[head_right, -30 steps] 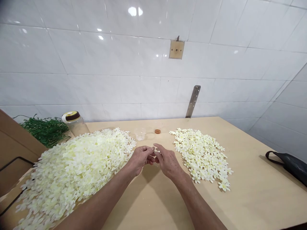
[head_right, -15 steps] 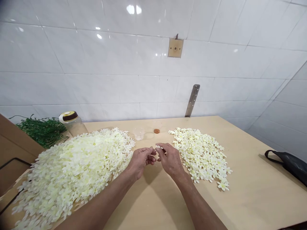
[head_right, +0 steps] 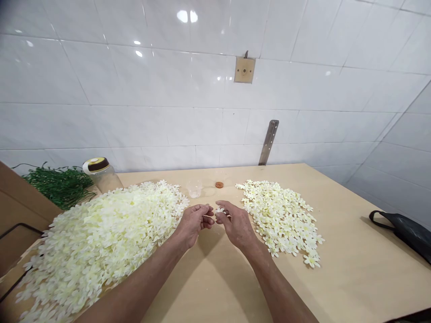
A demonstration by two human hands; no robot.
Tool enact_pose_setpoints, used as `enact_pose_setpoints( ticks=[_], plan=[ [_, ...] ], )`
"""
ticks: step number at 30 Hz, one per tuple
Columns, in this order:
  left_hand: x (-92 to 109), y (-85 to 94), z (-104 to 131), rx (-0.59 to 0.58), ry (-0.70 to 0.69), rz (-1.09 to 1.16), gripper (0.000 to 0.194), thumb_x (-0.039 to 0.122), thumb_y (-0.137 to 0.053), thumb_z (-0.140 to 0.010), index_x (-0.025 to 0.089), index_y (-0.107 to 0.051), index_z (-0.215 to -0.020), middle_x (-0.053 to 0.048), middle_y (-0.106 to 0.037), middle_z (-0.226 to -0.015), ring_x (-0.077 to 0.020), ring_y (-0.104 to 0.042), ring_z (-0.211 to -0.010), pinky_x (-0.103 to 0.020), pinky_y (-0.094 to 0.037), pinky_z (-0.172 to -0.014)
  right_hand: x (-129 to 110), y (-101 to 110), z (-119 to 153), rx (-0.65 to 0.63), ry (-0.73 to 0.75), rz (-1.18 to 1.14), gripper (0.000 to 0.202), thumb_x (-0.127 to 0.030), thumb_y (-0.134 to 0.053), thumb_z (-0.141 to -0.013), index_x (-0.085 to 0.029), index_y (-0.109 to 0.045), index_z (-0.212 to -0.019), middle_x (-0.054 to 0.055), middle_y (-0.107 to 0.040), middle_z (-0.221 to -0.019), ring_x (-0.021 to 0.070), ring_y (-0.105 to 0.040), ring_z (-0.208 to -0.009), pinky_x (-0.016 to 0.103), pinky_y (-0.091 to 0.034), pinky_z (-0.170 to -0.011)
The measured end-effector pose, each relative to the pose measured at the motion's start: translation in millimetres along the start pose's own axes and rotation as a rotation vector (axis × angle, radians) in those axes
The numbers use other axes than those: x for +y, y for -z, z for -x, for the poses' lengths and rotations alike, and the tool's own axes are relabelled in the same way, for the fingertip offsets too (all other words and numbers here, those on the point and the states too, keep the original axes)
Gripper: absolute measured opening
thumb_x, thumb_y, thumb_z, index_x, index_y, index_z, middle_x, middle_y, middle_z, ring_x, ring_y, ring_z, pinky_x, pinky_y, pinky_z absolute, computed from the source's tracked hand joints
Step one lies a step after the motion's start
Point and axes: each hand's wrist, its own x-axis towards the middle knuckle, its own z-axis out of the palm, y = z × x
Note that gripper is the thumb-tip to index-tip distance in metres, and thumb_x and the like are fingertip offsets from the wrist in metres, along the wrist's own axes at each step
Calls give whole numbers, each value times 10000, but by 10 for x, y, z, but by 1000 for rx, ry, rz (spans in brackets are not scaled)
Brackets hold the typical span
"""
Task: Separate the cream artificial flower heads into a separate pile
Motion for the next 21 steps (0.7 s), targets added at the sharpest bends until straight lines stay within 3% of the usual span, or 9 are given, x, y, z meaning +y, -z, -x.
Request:
enact_pose_setpoints(
  ticks=[4,7,11,13,18,21],
  plan=[
    [35,35,-20,-6,-3,17,114,202,-591,-846,101,-625,-807,-67,-625,-743,-112,-598,-498,-254,-480,-524,-13,4,14,21,-18,37,288,-372,-633,-842,-214,-691,-1075,15,-723,-716,187,-713,-670,289,-564,-675],
    [51,44,-15,-24,18,-12,111,209,-613,-832,103,-632,-808,-70,-625,-746,-117,-602,-508,-257,-481,-527,-44,19,18,31,-15,68,264,-410,-535,-909,-215,-702,-967,1,-697,-649,160,-683,-592,261,-540,-625],
    [49,36,6,-51,44,-62,129,226,-632,-825,107,-627,-777,-77,-631,-758,-118,-607,-518,-254,-478,-526,-88,37,11,12,28,224,387,-415,-397,-977,-210,-623,-738,-21,-626,-544,130,-604,-467,251,-491,-570],
    [43,28,18,-82,50,-76,153,243,-624,-838,108,-620,-767,-79,-631,-755,-118,-605,-518,-253,-473,-524,-91,36,5,16,31,295,401,-408,-380,-984,-212,-598,-711,-31,-583,-493,133,-582,-445,256,-476,-560],
    [24,23,27,-158,62,-76,211,274,-597,-865,112,-600,-730,-81,-631,-714,-117,-593,-514,-263,-474,-540,-29,1,-2,29,86,206,239,-346,-482,-942,-206,-662,-1013,29,-720,-799,152,-684,-624,254,-527,-623],
    [19,40,6,-157,64,-63,213,279,-601,-863,113,-601,-729,-83,-634,-697,-124,-598,-520,-276,-486,-562,-14,-15,1,38,138,225,296,-319,-481,-940,-201,-645,-1156,70,-724,-946,156,-689,-649,273,-541,-654]
  ],
)
